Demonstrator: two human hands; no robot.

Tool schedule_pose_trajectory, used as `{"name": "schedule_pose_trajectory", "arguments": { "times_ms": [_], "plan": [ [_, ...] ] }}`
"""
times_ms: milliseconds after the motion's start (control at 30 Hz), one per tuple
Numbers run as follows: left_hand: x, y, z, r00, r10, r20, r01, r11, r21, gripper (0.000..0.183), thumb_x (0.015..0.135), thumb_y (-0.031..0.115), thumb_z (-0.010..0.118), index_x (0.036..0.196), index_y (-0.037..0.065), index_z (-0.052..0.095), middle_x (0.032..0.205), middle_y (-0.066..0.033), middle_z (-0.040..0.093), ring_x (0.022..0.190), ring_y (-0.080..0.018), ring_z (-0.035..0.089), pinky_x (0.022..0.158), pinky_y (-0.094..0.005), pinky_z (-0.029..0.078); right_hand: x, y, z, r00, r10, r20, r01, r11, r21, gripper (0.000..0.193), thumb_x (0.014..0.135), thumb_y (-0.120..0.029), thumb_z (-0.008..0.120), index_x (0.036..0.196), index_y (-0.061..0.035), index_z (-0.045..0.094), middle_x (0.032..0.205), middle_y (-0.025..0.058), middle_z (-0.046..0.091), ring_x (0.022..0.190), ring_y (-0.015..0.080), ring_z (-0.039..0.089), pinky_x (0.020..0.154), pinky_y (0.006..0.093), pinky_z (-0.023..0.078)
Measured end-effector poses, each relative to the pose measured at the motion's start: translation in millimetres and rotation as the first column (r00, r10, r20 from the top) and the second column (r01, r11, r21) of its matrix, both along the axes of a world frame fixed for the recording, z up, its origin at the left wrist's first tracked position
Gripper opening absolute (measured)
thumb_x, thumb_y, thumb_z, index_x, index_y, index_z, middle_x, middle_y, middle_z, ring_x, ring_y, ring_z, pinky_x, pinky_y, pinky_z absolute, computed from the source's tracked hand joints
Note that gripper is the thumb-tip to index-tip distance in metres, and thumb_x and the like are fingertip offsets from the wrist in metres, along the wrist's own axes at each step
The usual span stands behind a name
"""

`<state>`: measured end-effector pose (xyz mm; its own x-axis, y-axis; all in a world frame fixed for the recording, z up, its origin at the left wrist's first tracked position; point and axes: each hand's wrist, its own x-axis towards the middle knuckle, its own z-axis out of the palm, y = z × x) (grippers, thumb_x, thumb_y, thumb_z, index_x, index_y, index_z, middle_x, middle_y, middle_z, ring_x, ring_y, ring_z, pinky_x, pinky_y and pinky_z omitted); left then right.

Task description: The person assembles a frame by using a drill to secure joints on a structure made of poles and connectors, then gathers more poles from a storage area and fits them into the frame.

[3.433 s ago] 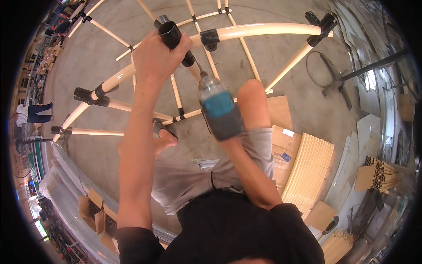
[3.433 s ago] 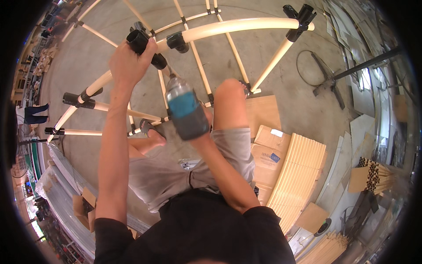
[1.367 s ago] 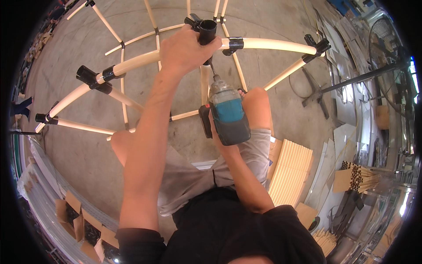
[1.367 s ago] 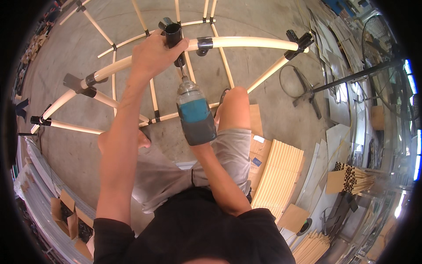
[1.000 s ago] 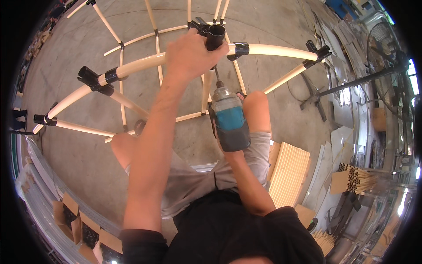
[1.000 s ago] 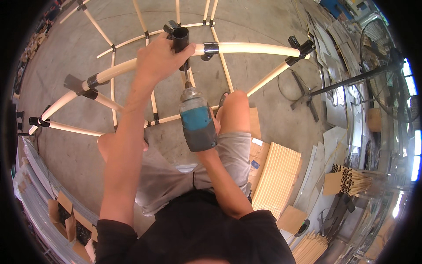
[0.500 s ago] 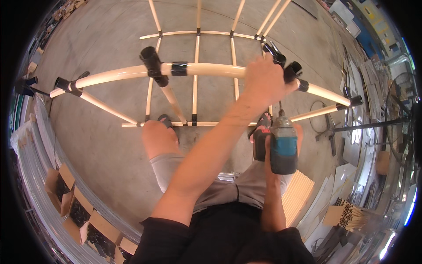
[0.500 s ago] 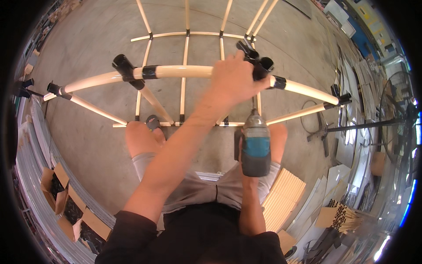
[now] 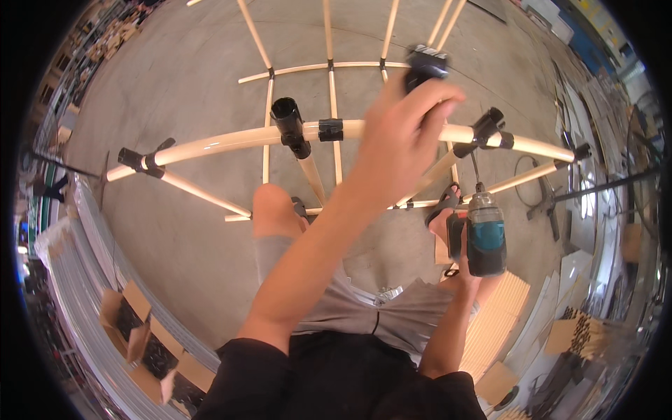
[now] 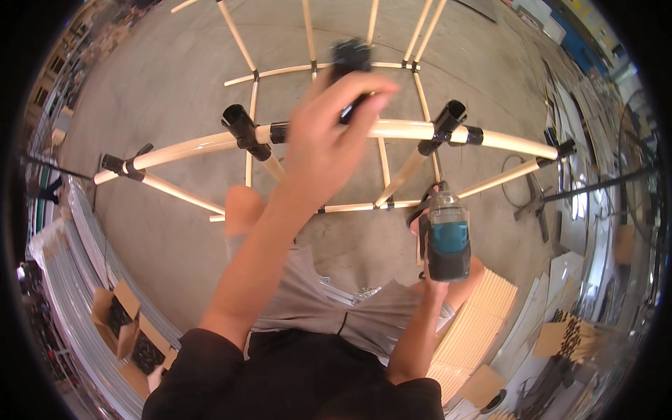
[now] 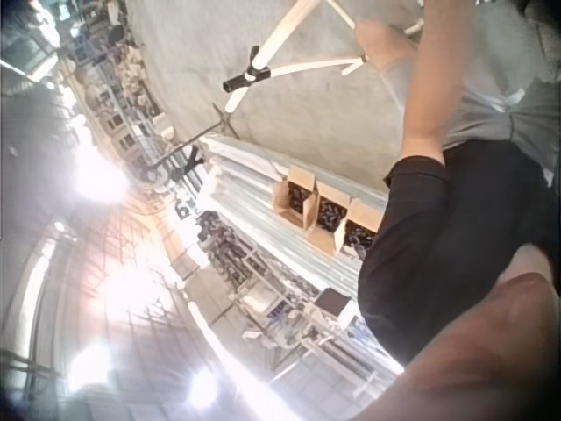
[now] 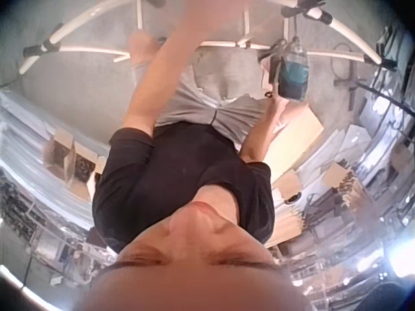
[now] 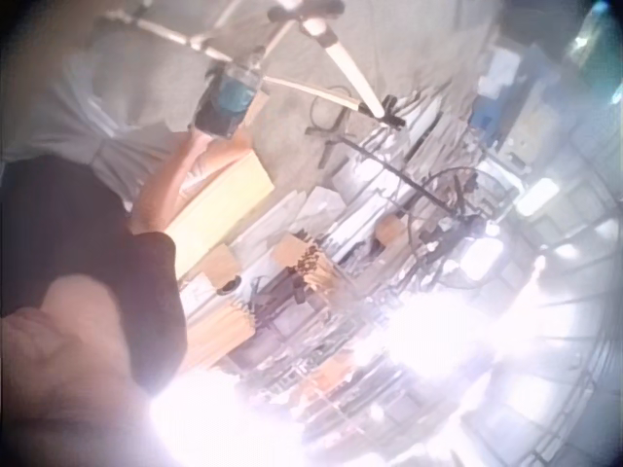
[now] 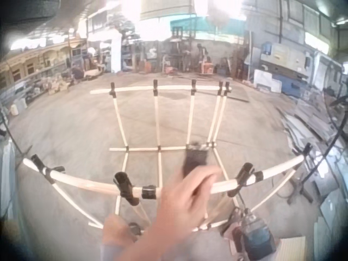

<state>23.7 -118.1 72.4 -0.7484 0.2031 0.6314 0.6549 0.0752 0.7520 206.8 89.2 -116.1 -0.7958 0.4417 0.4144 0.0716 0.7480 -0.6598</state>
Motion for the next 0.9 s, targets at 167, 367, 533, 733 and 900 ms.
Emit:
{"name": "schedule_pose_trajectory", "arguments": {
  "times_ms": [167, 367, 533, 733, 900],
  "plan": [
    [80, -76, -40, 0.957, 0.137, 0.256, -0.138, 0.990, -0.016, 0.037, 0.092, 0.003, 0.060, 0.128, 0.002, 0.052, 0.098, -0.0074, 0.062, 0.076, -0.0116, 0.058, 0.064, -0.0247, 0.047, 19, -15, -40, 0.986, -0.127, -0.110, 0.134, 0.989, 0.055, 0.013, 0.090, -0.011, 0.063, 0.095, -0.0021, 0.071, 0.089, 0.0108, 0.070, 0.079, 0.0254, 0.067, 0.071, 0.0357, 0.053],
    [73, -104, -85, 0.815, 0.236, 0.529, -0.238, 0.969, -0.066, 0.046, 0.089, 0.009, 0.065, 0.127, -0.008, 0.045, 0.089, -0.0123, 0.064, 0.072, -0.0107, 0.062, 0.060, -0.0237, 0.049, -27, -111, -40, 0.975, 0.171, -0.139, -0.182, 0.981, -0.072, 0.019, 0.085, -0.016, 0.073, 0.099, -0.0042, 0.069, 0.093, 0.0103, 0.069, 0.089, 0.0290, 0.065, 0.077, 0.0397, 0.050],
    [57, -92, -64, 0.701, 0.352, 0.620, -0.302, 0.934, -0.190, 0.045, 0.088, 0.016, 0.066, 0.120, -0.011, 0.048, 0.077, -0.0088, 0.064, 0.059, -0.0107, 0.061, 0.050, -0.0249, 0.047, -58, -167, -73, 0.912, 0.372, -0.170, -0.365, 0.928, 0.073, 0.017, 0.083, -0.014, 0.073, 0.099, -0.0100, 0.071, 0.095, 0.0094, 0.069, 0.089, 0.0309, 0.065, 0.079, 0.0419, 0.050],
    [48, -87, -71, 0.644, 0.279, 0.712, -0.338, 0.939, -0.062, 0.044, 0.087, 0.018, 0.065, 0.117, -0.010, 0.050, 0.077, -0.0090, 0.064, 0.058, -0.0115, 0.063, 0.048, -0.0262, 0.048, -52, -185, -84, 0.873, 0.449, -0.190, -0.480, 0.862, -0.166, 0.020, 0.077, -0.012, 0.074, 0.097, -0.0092, 0.070, 0.095, 0.0087, 0.069, 0.091, 0.0314, 0.064, 0.082, 0.0422, 0.049],
    [57, -99, -60, 0.642, 0.248, 0.726, -0.301, 0.952, -0.060, 0.045, 0.089, 0.016, 0.065, 0.125, -0.003, 0.049, 0.078, -0.0080, 0.064, 0.057, -0.0103, 0.061, 0.049, -0.0240, 0.047, -47, -177, -88, 0.879, 0.445, -0.172, -0.448, 0.894, 0.024, 0.028, 0.068, -0.005, 0.073, 0.095, -0.0063, 0.066, 0.092, 0.0098, 0.067, 0.090, 0.0323, 0.062, 0.083, 0.0415, 0.046]
  ]
}}
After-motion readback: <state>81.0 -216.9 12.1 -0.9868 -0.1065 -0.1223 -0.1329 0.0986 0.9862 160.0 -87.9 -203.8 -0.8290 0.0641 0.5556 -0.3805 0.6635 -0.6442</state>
